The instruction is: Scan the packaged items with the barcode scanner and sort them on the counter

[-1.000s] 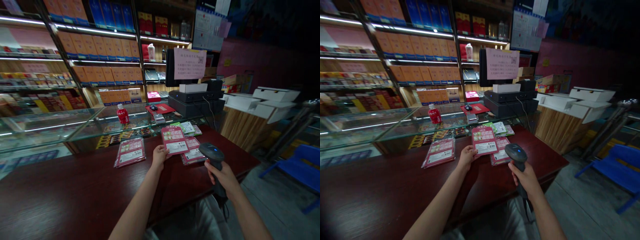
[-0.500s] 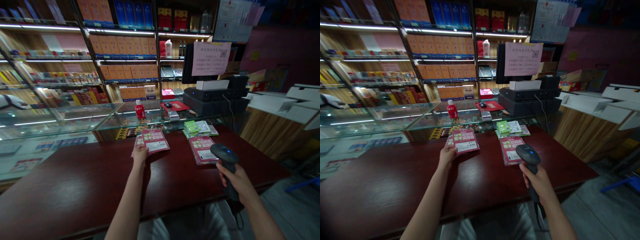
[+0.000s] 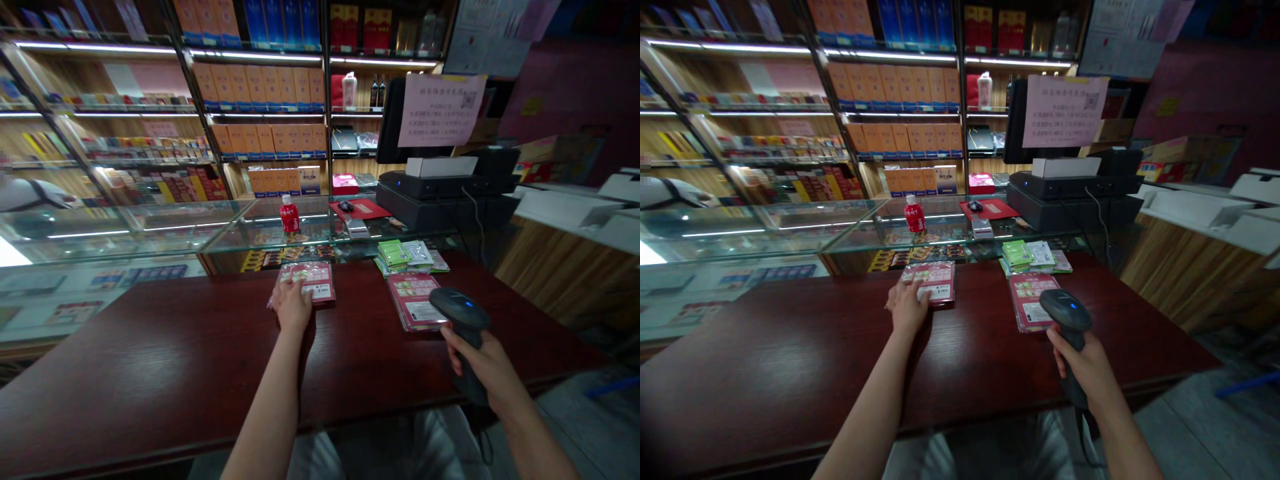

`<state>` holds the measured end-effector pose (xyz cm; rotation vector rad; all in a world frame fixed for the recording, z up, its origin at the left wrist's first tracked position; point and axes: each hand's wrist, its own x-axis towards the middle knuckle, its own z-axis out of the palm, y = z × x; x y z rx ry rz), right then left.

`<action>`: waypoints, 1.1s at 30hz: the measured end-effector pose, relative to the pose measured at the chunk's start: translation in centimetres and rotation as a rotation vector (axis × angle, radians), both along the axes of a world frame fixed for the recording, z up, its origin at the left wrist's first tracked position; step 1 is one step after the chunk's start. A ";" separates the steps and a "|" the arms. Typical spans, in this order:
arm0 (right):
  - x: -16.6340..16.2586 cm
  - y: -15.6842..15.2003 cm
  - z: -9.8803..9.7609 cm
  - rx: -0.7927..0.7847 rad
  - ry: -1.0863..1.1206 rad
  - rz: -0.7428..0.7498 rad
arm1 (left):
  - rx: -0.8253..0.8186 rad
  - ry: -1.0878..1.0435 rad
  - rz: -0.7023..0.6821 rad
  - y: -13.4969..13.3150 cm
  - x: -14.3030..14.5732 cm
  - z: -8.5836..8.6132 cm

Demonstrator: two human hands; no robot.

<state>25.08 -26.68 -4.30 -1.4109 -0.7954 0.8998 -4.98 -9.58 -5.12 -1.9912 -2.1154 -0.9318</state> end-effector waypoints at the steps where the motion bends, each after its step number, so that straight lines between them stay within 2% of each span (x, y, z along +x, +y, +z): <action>1: 0.0 0.0 0.0 -0.001 0.000 0.003 | -0.017 0.048 -0.090 -0.2 0.5 -0.2; 3: -0.1 0.0 0.0 -0.004 0.009 0.003 | -0.064 0.118 -0.206 -0.3 1.3 -0.7; 5: -0.2 0.1 0.0 -0.001 0.024 -0.008 | -0.106 0.154 -0.224 -0.3 1.9 -1.1; 10: -0.3 0.0 -0.1 0.021 0.017 -0.032 | -0.134 0.172 -0.155 -0.2 2.3 -0.9; 18: -0.3 0.0 -0.1 -0.020 0.027 -0.026 | -0.139 0.144 -0.067 -0.6 1.3 -0.1; 25: -0.3 -0.1 0.0 -0.001 0.052 -0.007 | -0.138 0.154 -0.041 -1.0 1.0 0.3; 29: 0.1 -0.3 0.0 0.018 0.034 -0.009 | -0.049 0.162 -0.125 -0.8 1.5 0.5; 33: 0.7 -0.5 0.1 0.030 0.052 -0.039 | 0.044 0.095 -0.314 -0.9 4.1 1.0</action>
